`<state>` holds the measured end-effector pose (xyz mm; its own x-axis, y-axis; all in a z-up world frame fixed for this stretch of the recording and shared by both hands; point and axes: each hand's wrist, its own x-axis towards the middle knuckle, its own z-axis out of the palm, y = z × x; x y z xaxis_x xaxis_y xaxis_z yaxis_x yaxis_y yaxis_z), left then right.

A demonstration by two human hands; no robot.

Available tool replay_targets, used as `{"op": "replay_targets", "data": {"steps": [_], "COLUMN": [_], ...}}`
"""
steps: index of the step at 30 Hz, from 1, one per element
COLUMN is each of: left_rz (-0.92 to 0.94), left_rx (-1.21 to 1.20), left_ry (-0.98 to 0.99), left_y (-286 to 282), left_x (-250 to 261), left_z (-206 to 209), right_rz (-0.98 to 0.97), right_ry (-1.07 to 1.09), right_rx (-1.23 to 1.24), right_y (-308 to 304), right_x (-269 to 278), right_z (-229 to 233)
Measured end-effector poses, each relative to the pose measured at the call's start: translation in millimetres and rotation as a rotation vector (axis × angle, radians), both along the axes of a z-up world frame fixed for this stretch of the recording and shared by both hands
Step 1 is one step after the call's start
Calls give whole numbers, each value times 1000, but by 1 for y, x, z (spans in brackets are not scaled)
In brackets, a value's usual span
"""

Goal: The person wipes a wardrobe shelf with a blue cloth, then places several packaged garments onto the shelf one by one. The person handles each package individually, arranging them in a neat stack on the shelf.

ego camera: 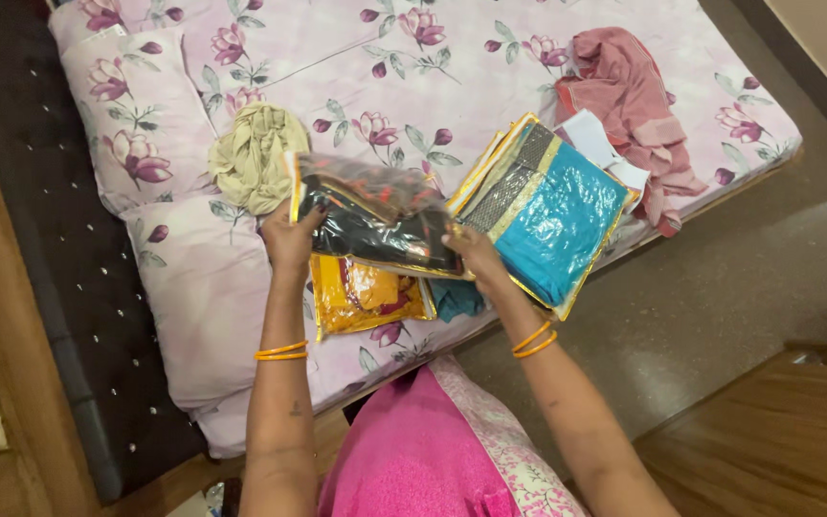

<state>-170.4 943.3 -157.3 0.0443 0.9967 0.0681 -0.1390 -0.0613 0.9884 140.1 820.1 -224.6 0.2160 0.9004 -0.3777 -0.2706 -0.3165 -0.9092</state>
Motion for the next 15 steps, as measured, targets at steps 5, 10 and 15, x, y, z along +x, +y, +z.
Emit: {"op": "replay_targets", "data": {"steps": [5, 10, 15], "left_rz": [253, 434, 519], "left_rx": [33, 48, 29], "left_ry": [27, -69, -198], "left_y": [10, 21, 32], "left_x": [-20, -38, -56], "left_z": [-29, -55, -49], "right_rz": [216, 241, 78], "right_ry": [-290, -352, -451], "right_rx": [71, 114, 147], "right_y": [-7, -18, -30], "right_x": [-23, -11, 18], "right_z": [-22, -28, -37]}}
